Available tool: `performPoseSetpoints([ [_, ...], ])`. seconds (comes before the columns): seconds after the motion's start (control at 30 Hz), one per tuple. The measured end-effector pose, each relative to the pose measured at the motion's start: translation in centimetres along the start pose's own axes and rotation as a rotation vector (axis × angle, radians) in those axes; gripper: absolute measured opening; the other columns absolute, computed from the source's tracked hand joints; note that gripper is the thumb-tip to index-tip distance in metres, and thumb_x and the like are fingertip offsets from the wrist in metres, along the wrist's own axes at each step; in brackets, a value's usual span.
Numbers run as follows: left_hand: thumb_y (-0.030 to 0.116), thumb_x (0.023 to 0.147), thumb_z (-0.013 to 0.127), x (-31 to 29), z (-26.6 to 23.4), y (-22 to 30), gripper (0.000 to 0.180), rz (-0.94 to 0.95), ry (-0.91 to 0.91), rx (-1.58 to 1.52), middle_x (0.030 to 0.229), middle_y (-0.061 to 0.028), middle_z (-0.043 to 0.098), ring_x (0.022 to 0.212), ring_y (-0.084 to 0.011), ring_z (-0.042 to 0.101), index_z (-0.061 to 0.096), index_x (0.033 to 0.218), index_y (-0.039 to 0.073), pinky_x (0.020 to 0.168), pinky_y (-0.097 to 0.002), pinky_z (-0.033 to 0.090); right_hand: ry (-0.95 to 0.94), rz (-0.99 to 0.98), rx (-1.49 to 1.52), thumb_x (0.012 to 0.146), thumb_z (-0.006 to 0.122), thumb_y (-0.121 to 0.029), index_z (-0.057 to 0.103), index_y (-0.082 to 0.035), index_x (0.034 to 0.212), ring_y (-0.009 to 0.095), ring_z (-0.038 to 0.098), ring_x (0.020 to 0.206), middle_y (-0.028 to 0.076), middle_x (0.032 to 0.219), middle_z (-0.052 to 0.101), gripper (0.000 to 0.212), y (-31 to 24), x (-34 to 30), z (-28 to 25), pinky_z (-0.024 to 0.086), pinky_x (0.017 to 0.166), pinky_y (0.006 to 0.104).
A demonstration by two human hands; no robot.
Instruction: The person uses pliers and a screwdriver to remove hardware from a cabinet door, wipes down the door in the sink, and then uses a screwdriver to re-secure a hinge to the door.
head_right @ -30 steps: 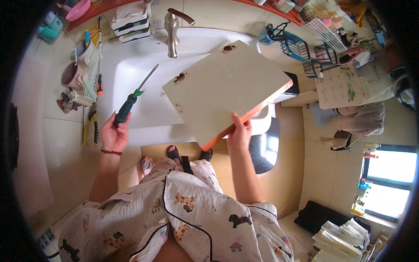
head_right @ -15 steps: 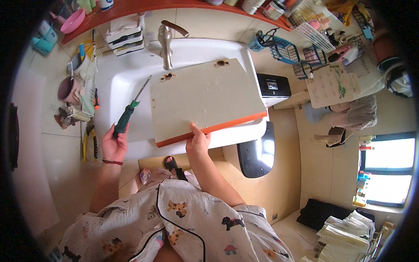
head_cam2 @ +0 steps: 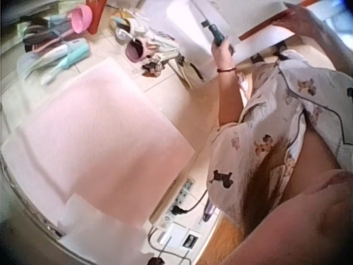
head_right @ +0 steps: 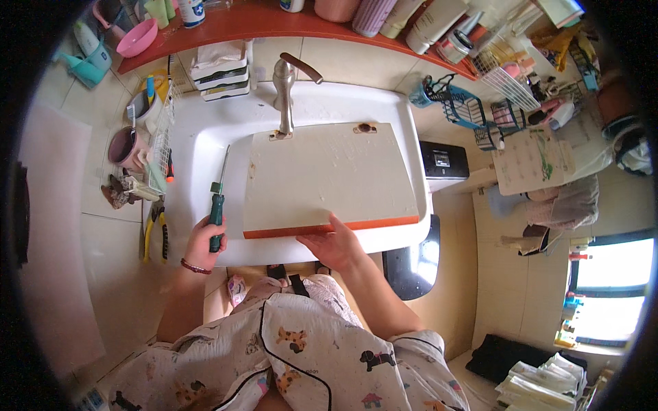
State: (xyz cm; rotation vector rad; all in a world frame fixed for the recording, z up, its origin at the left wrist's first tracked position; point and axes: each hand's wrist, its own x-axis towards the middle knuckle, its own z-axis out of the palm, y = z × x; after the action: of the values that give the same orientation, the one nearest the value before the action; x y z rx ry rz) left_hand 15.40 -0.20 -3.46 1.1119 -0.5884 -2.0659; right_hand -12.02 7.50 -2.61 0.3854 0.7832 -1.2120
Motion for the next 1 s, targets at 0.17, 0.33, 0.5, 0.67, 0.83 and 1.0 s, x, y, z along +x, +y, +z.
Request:
performPoseSetpoints([
  [0.17, 0.015, 0.075, 0.069, 0.6, 1.0, -2.1, 0.023, 0.274, 0.285, 0.423, 0.066, -0.0018, 0.052, 0.056, -0.0109, 0.049, 0.049, 0.081, 0.004, 0.053, -0.0247, 0.04, 0.223, 0.252, -0.31, 0.096, 0.033, -0.025, 0.035, 0.009, 0.122, 0.035, 0.055, 0.103, 0.027, 0.119, 0.047, 0.043, -4.9, -2.9, 1.8, 0.05, 0.085, 0.0327],
  [0.33, 0.011, 0.076, 0.066, -1.1, 3.6, -2.2, 0.019, 0.324, 0.367, 0.237, 0.068, -0.0036, 0.054, 0.056, -0.0117, 0.052, 0.05, 0.081, 0.004, 0.054, -0.025, 0.043, -0.252, -0.032, -0.42, 0.094, 0.04, -0.017, 0.055, 0.002, 0.093, 0.02, 0.062, 0.083, 0.013, 0.091, 0.062, 0.025, -12.0, 2.7, 5.5, 0.052, 0.075, 0.0267],
  [0.5, 0.01, 0.075, 0.066, -2.6, 4.8, -2.9, 0.019, 0.297, 0.509, 0.202, 0.068, -0.0042, 0.054, 0.056, -0.0127, 0.053, 0.05, 0.081, 0.003, 0.055, -0.026, 0.044, -0.185, -0.197, -0.271, 0.095, 0.034, -0.031, 0.044, 0.015, 0.103, 0.039, 0.052, 0.102, 0.026, 0.1, 0.055, 0.048, -17.1, 11.4, 15.7, 0.044, 0.094, 0.0418],
  [0.67, 0.008, 0.075, 0.065, -4.4, 5.6, -4.5, 0.018, 0.337, 0.578, 0.144, 0.068, -0.0044, 0.054, 0.055, -0.0138, 0.054, 0.05, 0.083, 0.004, 0.053, -0.0259, 0.045, -0.347, -0.305, -0.538, 0.093, 0.034, -0.005, 0.044, 0.015, 0.102, 0.034, 0.055, 0.096, 0.026, 0.102, 0.053, 0.024, -17.7, 12.6, 22.4, 0.049, 0.088, 0.0377],
  [0.83, 0.007, 0.075, 0.064, -5.4, 6.1, -6.2, 0.017, 0.341, 0.651, 0.11, 0.069, -0.0052, 0.053, 0.056, -0.0142, 0.053, 0.05, 0.082, 0.003, 0.052, -0.0261, 0.045, -0.613, -0.285, -0.169, 0.094, 0.034, -0.013, 0.049, 0.008, 0.091, 0.032, 0.055, 0.097, 0.021, 0.094, 0.055, 0.026, -14.6, 12.7, 21.2, 0.048, 0.088, 0.0379],
  [1.0, 0.004, 0.076, 0.062, -5.9, 6.7, -6.5, 0.015, 0.367, 0.674, 0.069, 0.069, -0.0058, 0.053, 0.054, -0.0146, 0.053, 0.049, 0.083, 0.002, 0.051, -0.027, 0.046, 0.029, 0.006, -0.375, 0.091, 0.042, -0.013, 0.054, 0.004, 0.089, 0.027, 0.062, 0.081, 0.013, 0.084, 0.063, 0.02, -14.1, 17.1, 10.8, 0.053, 0.077, 0.0352],
])
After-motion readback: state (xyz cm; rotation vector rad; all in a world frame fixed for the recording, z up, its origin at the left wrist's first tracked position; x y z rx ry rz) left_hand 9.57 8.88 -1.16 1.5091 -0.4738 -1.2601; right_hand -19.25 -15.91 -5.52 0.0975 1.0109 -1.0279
